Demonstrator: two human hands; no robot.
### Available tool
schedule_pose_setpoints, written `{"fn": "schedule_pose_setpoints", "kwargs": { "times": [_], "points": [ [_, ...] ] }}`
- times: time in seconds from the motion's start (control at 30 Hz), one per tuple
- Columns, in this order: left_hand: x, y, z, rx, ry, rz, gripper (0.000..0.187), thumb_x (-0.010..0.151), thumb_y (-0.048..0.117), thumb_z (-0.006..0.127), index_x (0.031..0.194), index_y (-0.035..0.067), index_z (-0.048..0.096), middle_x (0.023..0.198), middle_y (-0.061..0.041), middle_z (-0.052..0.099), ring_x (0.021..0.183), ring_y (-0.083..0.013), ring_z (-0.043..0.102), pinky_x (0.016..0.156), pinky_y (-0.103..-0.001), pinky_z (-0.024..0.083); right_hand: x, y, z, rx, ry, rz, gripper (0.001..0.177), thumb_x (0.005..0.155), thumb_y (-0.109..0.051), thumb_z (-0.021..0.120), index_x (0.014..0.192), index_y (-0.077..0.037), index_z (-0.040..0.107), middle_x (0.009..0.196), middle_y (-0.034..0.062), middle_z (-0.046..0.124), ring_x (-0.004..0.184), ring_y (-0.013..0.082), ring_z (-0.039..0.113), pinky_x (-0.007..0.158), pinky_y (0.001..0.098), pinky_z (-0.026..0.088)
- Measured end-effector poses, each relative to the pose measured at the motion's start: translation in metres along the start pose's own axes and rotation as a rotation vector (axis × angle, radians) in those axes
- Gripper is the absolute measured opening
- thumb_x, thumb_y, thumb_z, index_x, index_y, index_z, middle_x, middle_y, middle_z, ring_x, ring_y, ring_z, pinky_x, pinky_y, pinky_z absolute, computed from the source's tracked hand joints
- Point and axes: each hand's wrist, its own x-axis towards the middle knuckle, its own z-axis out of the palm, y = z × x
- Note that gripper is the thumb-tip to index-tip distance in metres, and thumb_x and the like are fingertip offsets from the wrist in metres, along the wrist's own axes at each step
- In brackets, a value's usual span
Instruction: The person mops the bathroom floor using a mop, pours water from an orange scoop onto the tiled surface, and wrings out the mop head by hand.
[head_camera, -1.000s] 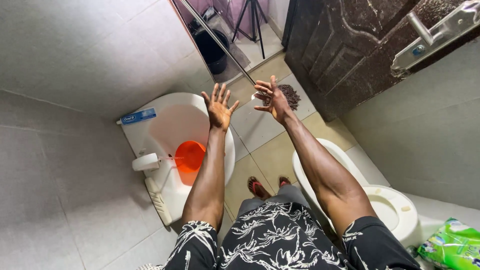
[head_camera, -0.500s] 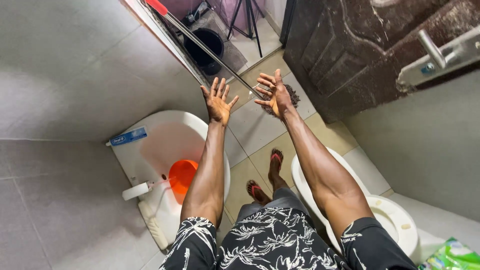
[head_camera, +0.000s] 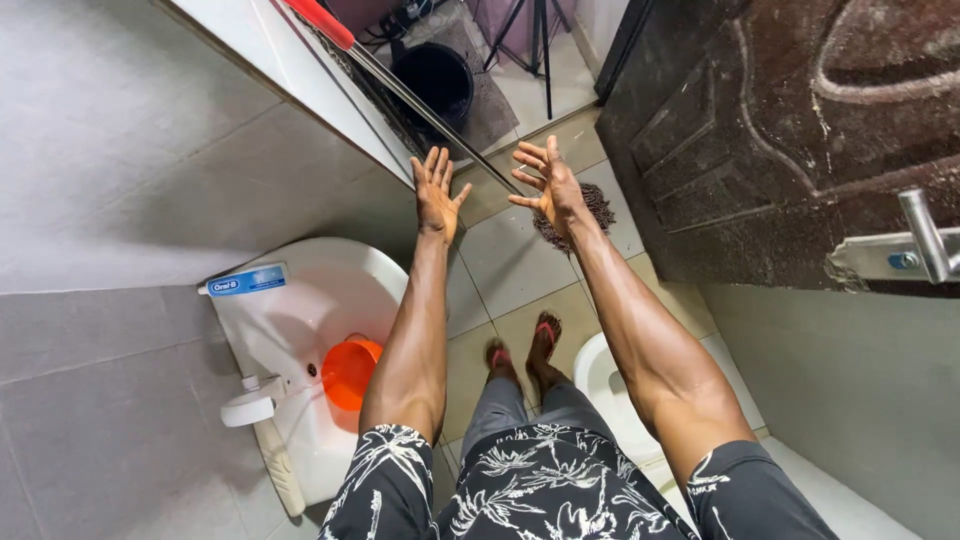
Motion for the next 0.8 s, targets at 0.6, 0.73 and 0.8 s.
{"fn": "schedule_pose_setpoints", "kwargs": {
  "times": [0.6, 0.73, 0.8],
  "points": [
    [0.16, -0.066, -0.057, 0.361, 0.172, 0.249, 0.047, 0.102, 0.015, 0.068, 0.142, -0.002, 0.051, 0.138, -0.014, 0.062, 0.126, -0.0213, 0.059, 0.112, -0.035, 0.041, 0.047, 0.038, -0.036, 0.075, 0.061, 0.075, 0.095, 0.09, -0.079, 0.037, 0.154, -0.01, 0.042, 0.157, 0.0136, 0.043, 0.14, 0.032, 0.046, 0.104, 0.0613, 0.052],
    [0.136, -0.046, -0.026, 0.527, 0.081, 0.408, 0.027, 0.109, 0.022, 0.061, 0.128, 0.003, 0.064, 0.13, -0.011, 0.068, 0.123, -0.019, 0.063, 0.111, -0.034, 0.046, 0.041, 0.052, -0.045, 0.067, 0.115, 0.086, 0.094, 0.09, -0.079, 0.038, 0.153, -0.01, 0.044, 0.155, 0.0131, 0.046, 0.138, 0.0297, 0.048, 0.104, 0.0597, 0.052],
    [0.109, -0.028, -0.001, 0.651, 0.041, 0.446, 0.024, 0.109, 0.025, 0.059, 0.121, 0.006, 0.068, 0.122, -0.008, 0.072, 0.116, -0.0172, 0.066, 0.103, -0.034, 0.05, 0.036, 0.06, -0.048, 0.045, 0.158, 0.089, 0.092, 0.09, -0.078, 0.039, 0.152, -0.01, 0.045, 0.154, 0.0125, 0.048, 0.137, 0.0285, 0.049, 0.104, 0.0583, 0.052]
  ]
}}
